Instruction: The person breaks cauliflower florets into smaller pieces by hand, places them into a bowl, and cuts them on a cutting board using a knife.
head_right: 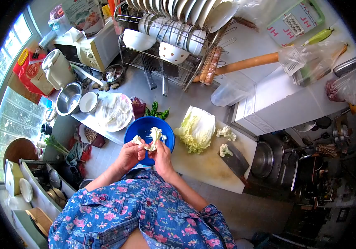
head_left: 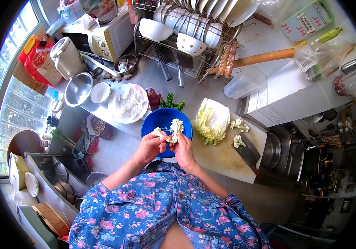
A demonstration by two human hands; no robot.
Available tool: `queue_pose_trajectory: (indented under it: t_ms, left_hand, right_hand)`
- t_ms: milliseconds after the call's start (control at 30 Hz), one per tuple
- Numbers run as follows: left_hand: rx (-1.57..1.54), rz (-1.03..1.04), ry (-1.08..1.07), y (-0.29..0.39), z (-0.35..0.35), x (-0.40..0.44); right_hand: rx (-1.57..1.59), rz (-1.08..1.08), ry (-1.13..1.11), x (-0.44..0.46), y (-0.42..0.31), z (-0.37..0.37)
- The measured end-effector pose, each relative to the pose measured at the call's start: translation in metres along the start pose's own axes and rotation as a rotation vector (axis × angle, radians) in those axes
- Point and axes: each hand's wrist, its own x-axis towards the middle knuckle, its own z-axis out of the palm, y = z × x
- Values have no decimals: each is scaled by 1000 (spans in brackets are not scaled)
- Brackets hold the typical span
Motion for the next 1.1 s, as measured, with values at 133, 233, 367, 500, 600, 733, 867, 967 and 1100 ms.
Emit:
queue_pose_trajectory:
  t_ms: [133,233,367,500,600,733,867,967,1100]
  left_hand:
    - [-14,-86,-30,0,-8,1]
    - [-105,-195,-221,5,-16,0]
    - [92,-118,-10,6,-18,4]
    - [653,-31,147,1,-16,6]
    - [793,-33,118,-1,-9,3]
    - [1011,52,213,-2,-8,10]
    - [804,144,109,1,-6,7]
    - [760,172,45,5,14,-1]
    - [632,109,62,7,18,-3]
  right_hand:
    - [-127,-72,32,3,4,-6]
    - [-164,-140,97,7,2,-9]
    - [-230,-215,137,10,-18,-13]
    - [-274,-219,111,5,-20,-8]
    - [-370,-238,73,2,-12,-8]
    - [-524,-311,21,2,-8,-10]
    - [-720,-341,-36,-2,-7,-5]
    - [-857,-423,-72,-2,-2,-7]
    - [-772,-349,-146,-1,-6,-7]
